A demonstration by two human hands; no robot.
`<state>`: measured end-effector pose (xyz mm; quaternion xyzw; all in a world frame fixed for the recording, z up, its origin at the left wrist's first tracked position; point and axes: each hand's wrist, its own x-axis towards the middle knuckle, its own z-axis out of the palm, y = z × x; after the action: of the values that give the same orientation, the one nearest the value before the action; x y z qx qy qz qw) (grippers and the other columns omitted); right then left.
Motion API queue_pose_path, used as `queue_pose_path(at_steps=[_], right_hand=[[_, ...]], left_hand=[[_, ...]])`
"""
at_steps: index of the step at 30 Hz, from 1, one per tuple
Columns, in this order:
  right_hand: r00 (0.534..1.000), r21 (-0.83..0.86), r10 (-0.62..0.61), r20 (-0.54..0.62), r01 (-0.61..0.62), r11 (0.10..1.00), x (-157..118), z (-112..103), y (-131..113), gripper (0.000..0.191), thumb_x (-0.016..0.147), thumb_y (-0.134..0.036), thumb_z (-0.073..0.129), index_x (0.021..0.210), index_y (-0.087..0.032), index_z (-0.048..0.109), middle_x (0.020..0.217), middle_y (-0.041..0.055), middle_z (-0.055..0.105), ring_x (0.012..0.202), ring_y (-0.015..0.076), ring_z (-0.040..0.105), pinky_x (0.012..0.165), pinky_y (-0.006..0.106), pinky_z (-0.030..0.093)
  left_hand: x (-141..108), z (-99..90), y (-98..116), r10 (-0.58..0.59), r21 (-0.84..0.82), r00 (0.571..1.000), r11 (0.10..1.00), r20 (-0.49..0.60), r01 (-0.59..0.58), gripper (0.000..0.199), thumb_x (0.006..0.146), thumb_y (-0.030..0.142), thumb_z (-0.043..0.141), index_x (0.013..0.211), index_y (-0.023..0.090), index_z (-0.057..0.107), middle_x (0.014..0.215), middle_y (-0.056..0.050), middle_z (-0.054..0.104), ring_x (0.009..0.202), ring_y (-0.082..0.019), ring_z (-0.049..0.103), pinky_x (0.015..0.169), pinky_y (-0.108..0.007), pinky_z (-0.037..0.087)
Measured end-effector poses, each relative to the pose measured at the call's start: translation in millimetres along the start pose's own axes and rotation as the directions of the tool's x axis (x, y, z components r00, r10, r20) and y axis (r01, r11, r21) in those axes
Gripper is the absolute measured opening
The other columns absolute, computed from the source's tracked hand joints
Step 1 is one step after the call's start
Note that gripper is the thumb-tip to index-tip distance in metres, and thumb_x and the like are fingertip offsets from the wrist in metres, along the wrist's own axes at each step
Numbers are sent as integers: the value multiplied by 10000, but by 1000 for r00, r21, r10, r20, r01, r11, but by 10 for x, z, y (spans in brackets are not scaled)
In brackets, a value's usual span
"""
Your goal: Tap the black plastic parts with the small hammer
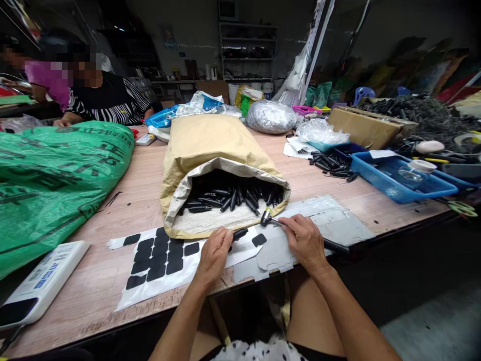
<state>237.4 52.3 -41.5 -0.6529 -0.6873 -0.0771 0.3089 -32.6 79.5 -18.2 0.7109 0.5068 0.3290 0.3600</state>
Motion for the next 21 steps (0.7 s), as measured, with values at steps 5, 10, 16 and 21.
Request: queue_pose_path(at_steps=[5,10,16,21], right_hand=[[1000,-13,21,15,-21,1000,0,-27,-42,244,976,-223,548,1148,-267,715,948,40,659,908,215,547,822,332,393],[1000,-21,25,11,-24,999,0,-8,-27,237,974,-227,551,1140,-264,716,951,39,661,915,217,548,823,335,391],[1000,-21,21,1,-21,1000,1,0,-17,238,966,-231,552,1138,-268,712,950,35,660,910,212,554,821,331,393],[1000,-26,19,-8,-19,999,9,9,-19,214,928,-277,608,1113,-265,715,951,37,658,918,215,556,814,332,399]], left_hand=[[-13,-10,18,-26,-85,1000,996,-9,26,457,1038,510,357,750,212,549,824,-16,553,828,-208,539,768,-324,395],[-14,-19,16,-25,-116,1000,993,-6,24,470,1039,514,360,768,207,590,819,-17,554,826,-209,541,763,-326,391],[-21,-18,-3,-17,-114,1000,993,-4,16,467,1042,509,360,761,208,581,817,-19,562,818,-208,545,755,-328,395],[-11,4,-16,27,-30,1000,999,-13,-27,455,1047,480,347,726,211,524,820,-23,563,837,-210,537,780,-334,392]])
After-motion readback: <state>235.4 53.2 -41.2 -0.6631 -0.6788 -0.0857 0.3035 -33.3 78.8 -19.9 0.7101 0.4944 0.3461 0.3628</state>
